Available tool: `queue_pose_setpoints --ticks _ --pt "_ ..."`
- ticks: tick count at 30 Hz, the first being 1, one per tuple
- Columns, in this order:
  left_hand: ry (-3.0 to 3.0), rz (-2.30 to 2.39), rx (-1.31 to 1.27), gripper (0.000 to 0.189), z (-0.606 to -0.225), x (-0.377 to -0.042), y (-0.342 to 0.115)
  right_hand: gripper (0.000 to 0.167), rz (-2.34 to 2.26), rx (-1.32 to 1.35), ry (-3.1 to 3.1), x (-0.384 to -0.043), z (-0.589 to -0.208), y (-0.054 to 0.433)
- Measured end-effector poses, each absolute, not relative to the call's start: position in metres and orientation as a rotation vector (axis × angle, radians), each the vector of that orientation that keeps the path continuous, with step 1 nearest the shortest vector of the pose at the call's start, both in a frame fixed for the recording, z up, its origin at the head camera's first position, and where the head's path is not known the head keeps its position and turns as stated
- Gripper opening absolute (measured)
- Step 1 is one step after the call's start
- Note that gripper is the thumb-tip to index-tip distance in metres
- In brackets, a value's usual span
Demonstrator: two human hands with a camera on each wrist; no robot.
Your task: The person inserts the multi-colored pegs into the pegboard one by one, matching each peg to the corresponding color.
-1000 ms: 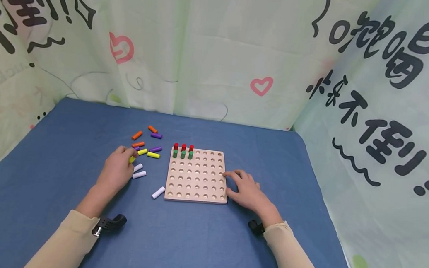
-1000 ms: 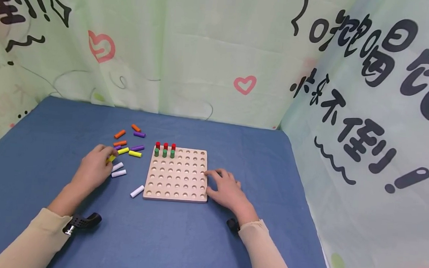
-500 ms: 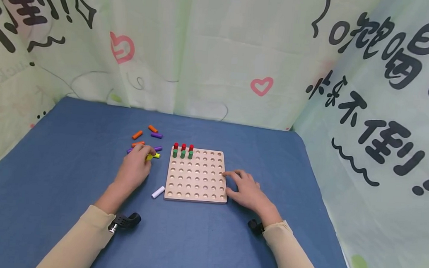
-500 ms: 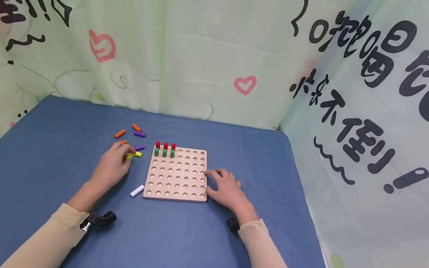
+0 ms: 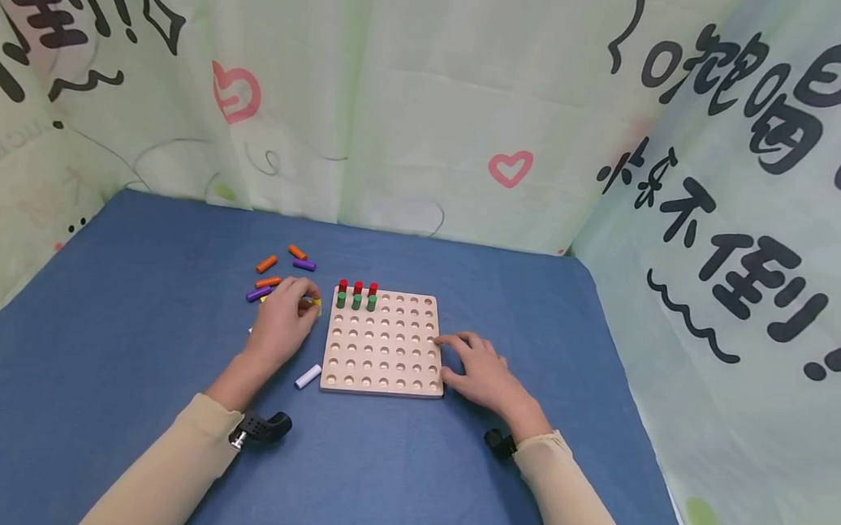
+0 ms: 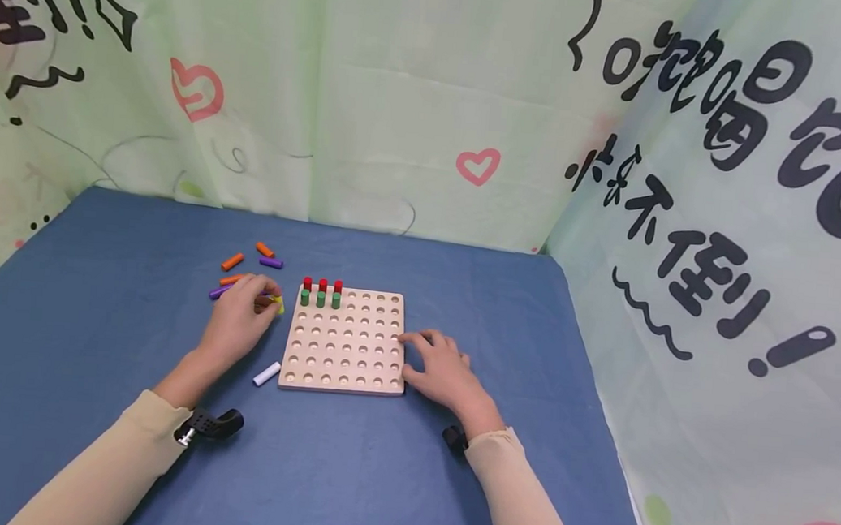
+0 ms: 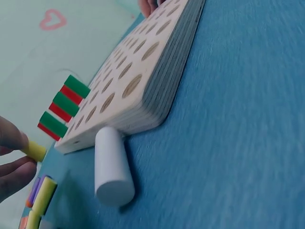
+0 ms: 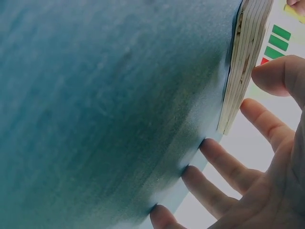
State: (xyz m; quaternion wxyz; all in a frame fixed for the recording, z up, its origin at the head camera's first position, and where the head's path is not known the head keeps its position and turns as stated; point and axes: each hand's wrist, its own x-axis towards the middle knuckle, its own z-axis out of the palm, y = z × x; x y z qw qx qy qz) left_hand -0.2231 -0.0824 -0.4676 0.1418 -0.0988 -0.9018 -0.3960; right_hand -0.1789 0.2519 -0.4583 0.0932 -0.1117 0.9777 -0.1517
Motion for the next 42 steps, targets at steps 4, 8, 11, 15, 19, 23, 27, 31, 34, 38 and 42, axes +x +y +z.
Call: queue_pose_setpoints --ticks 4,8,11,15,19,23,27,31,34,38,42 --pt "-2.607 -1.162 -0.306 0.010 -0.467 -0.223 -0.076 0.048 -0.460 -0.340 2.898 -0.178 -0.458 0.253" --pt "-2.622 -1.169 -0.314 0.010 -0.467 -0.224 -0.070 0.048 -0.469 -0.343 2.893 -0.178 -0.457 0.253" --pt "-2.651 -1.168 -0.311 0.010 -0.468 -0.225 -0.066 0.047 -0.467 -0.342 2.892 -0.178 -0.457 0.252" --pt "-2.677 -1.155 -0.310 0.009 -0.469 -0.226 -0.062 0.047 -0.465 -0.335 2.890 -0.177 -0.457 0.252" --pt "-2.690 -1.152 -0.311 0.011 -0.469 -0.226 -0.061 0.047 -0.466 -0.331 2.888 -0.177 -0.456 0.252" --pt "-2.706 -1.145 -0.317 0.011 -0.470 -0.226 -0.059 0.046 -0.469 -0.334 2.891 -0.177 -0.457 0.252" --pt "-2.711 -1.139 -0.327 0.008 -0.469 -0.226 -0.057 0.046 -0.474 -0.339 2.891 -0.178 -0.458 0.253" --pt "-2.707 -1.120 -0.332 0.007 -0.469 -0.225 -0.057 0.046 -0.478 -0.336 2.896 -0.178 -0.459 0.253" --pt "-2.703 -1.104 -0.334 0.008 -0.470 -0.225 -0.056 0.047 -0.476 -0.334 2.900 -0.178 -0.459 0.252" --pt "-2.698 -1.101 -0.344 0.009 -0.473 -0.224 -0.057 0.047 -0.471 -0.338 2.900 -0.178 -0.460 0.252" --pt "-2.691 -1.119 -0.367 0.009 -0.473 -0.224 -0.059 0.047 -0.476 -0.331 2.899 -0.178 -0.459 0.252"
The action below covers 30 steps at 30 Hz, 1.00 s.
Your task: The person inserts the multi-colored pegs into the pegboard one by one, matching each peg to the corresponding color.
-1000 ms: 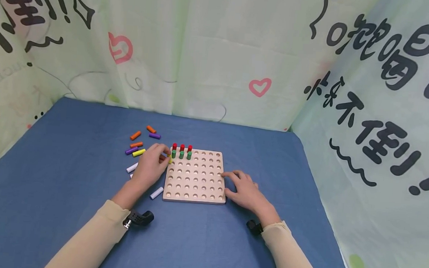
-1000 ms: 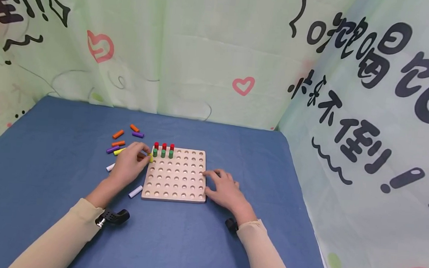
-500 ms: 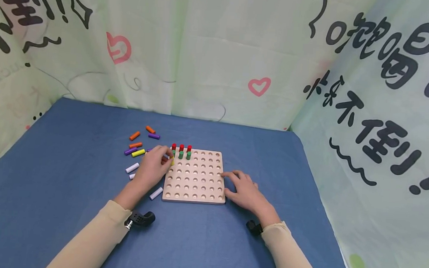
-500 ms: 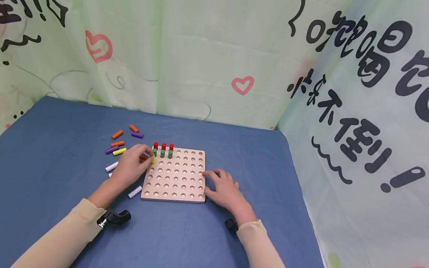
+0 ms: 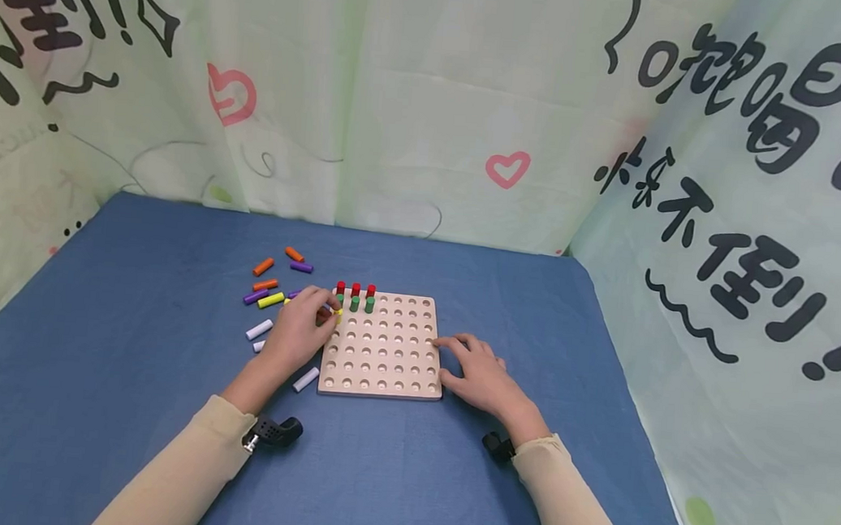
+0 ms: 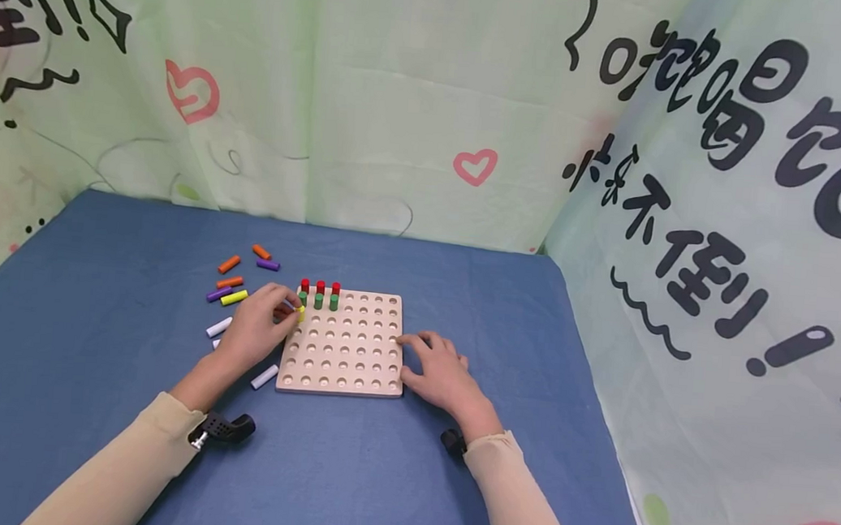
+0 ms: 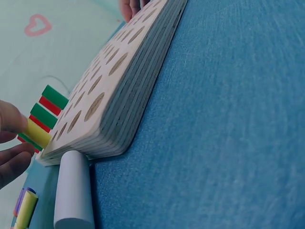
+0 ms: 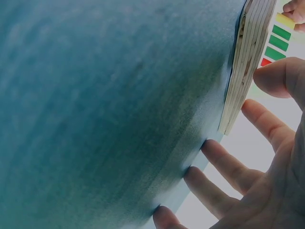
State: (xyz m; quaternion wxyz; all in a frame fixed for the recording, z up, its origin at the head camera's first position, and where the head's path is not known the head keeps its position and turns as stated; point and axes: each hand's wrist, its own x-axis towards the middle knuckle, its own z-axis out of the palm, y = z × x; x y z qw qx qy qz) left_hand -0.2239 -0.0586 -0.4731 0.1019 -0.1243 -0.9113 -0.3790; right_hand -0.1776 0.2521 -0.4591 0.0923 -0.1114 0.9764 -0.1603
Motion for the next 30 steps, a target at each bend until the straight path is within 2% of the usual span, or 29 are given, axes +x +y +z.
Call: queue_pose_setpoints --ticks 20,30 --pt "-2.691 -0.970 -0.288 0.011 -0.478 -0.234 -0.089 0.049 -0.475 -0.317 2.904 -0.176 -0.459 0.251" --pt "-2.797 -0.809 -0.138 0.026 -0.477 -0.242 -0.111 0.049 -0.479 -0.314 2.908 -0.176 -0.461 0.252"
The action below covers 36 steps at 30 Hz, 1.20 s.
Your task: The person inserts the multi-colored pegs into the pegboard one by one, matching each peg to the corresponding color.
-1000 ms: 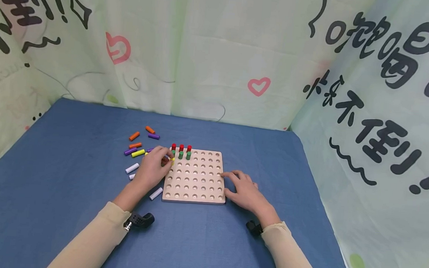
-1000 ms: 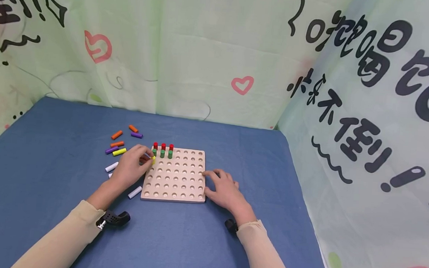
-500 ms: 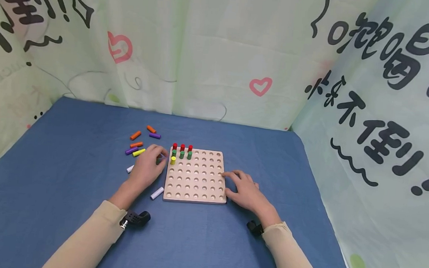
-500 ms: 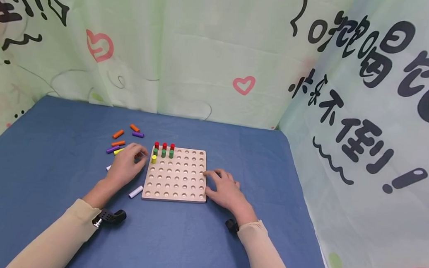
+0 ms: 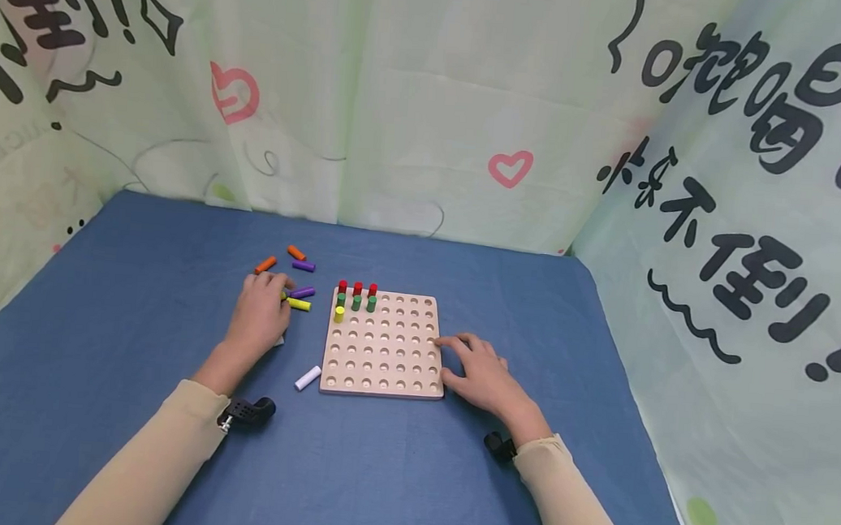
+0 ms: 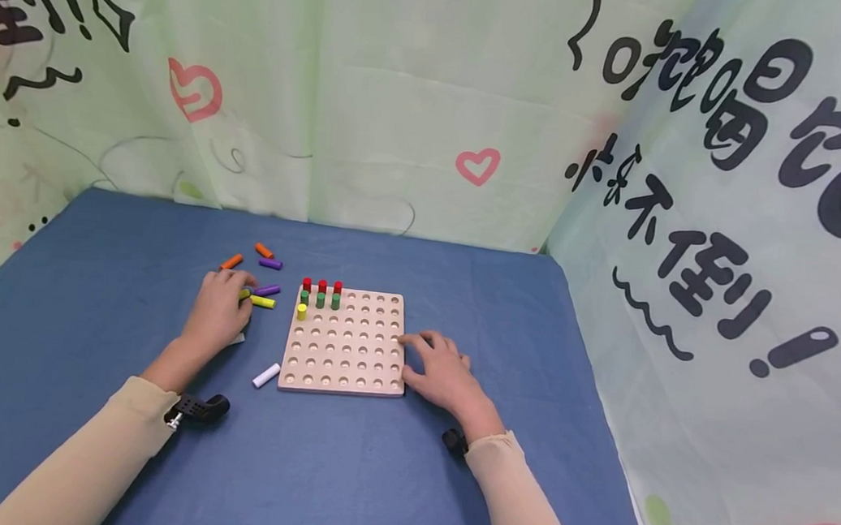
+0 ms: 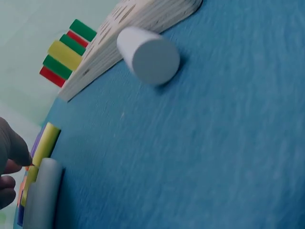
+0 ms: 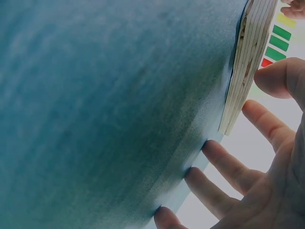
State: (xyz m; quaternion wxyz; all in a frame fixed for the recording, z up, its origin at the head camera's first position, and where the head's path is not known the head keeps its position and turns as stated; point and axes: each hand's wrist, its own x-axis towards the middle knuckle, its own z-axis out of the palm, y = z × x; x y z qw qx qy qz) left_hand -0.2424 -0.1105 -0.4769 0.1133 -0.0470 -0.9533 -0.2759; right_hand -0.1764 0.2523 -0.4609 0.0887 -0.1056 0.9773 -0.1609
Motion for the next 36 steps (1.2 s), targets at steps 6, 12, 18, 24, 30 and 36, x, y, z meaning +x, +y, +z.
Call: queue_pose_setpoints --ticks 6,12,18,24,30,36 --pt "-2.918 -0.712 -0.123 0.031 -0.477 -0.245 -0.116 0.049 -0.485 -0.318 2.908 -0.176 -0.460 0.252" --pt "-2.994 -0.666 -0.118 0.027 -0.474 -0.247 -0.120 0.049 -0.475 -0.318 2.912 -0.176 -0.459 0.252" --pt "-3.003 -0.589 -0.127 0.029 -0.473 -0.242 -0.121 0.049 -0.478 -0.314 2.910 -0.176 -0.459 0.251" --pt "-2.987 -0.627 -0.117 0.028 -0.470 -0.238 -0.116 0.049 -0.469 -0.311 2.908 -0.177 -0.459 0.250" --pt "-2.928 -0.677 -0.140 0.024 -0.467 -0.234 -0.110 0.049 -0.467 -0.313 2.911 -0.177 -0.458 0.250" --pt "-2.852 -0.719 -0.176 0.020 -0.464 -0.231 -0.103 0.050 -0.468 -0.311 2.916 -0.176 -0.459 0.251"
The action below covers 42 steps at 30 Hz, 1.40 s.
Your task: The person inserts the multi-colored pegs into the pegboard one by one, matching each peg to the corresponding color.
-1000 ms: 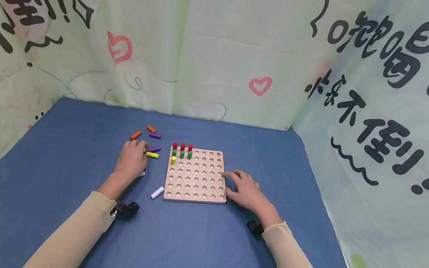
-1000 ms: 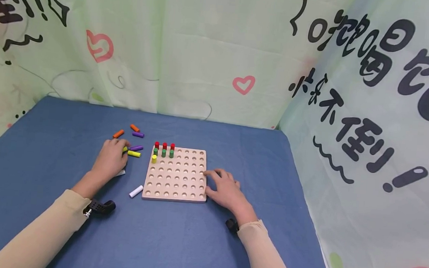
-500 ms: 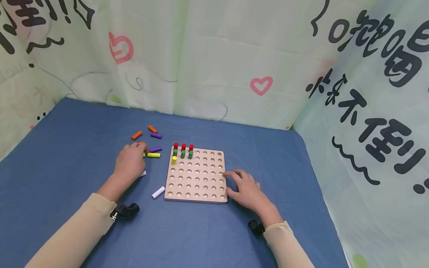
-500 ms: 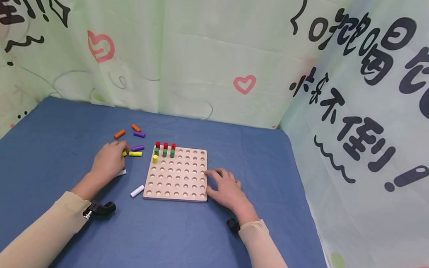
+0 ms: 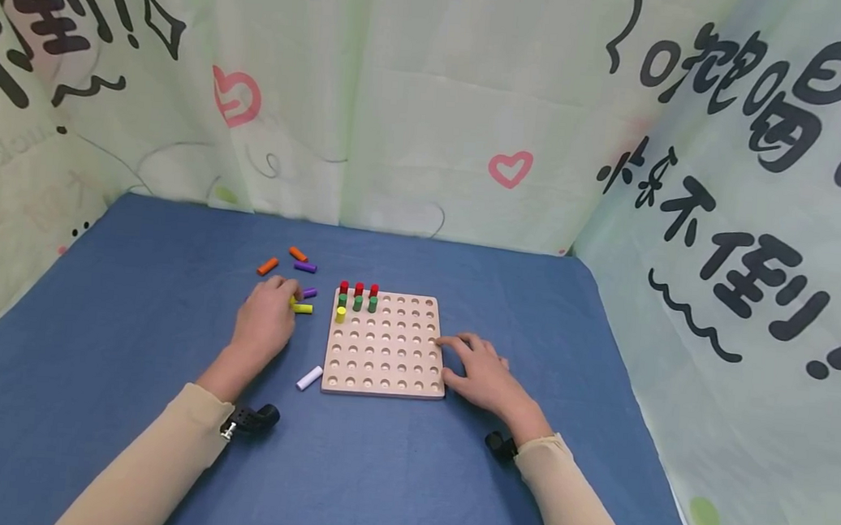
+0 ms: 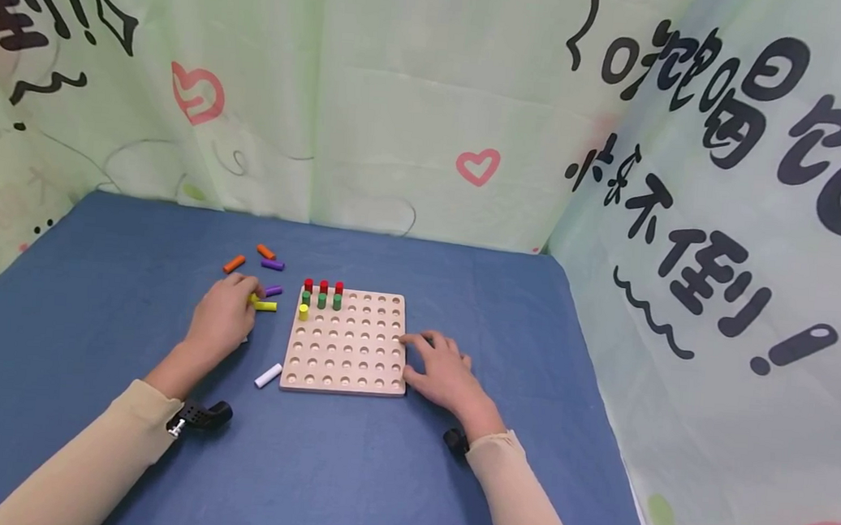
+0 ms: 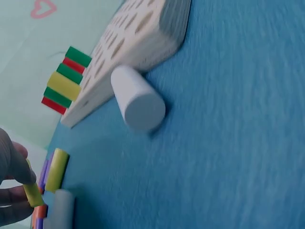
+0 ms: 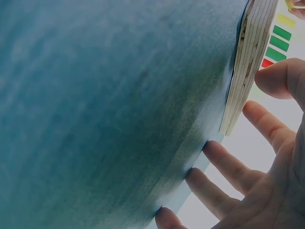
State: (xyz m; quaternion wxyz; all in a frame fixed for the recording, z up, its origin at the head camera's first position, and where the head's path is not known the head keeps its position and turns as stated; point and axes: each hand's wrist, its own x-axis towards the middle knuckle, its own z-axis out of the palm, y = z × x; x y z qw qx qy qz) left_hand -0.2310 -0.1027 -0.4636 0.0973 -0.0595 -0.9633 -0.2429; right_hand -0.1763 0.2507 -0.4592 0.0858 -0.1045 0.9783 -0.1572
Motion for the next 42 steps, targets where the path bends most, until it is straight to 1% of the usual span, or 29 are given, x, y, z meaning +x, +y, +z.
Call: queue_pose_setpoints --ticks 7,18,29,42 --pt "-2.745 -0.799 -0.275 0.017 -0.462 -0.230 -0.090 0.049 -0.478 -0.301 2.912 -0.176 -0.461 0.251" --pt "-2.656 -0.932 -0.337 0.014 -0.456 -0.227 -0.073 0.049 -0.486 -0.303 2.912 -0.175 -0.460 0.253" --pt "-2.603 -0.936 -0.406 0.008 -0.454 -0.227 -0.059 0.049 -0.483 -0.308 2.919 -0.176 -0.462 0.253" --pt "-2.583 -0.932 -0.494 0.008 -0.457 -0.227 -0.051 0.049 -0.496 -0.319 2.907 -0.174 -0.461 0.252"
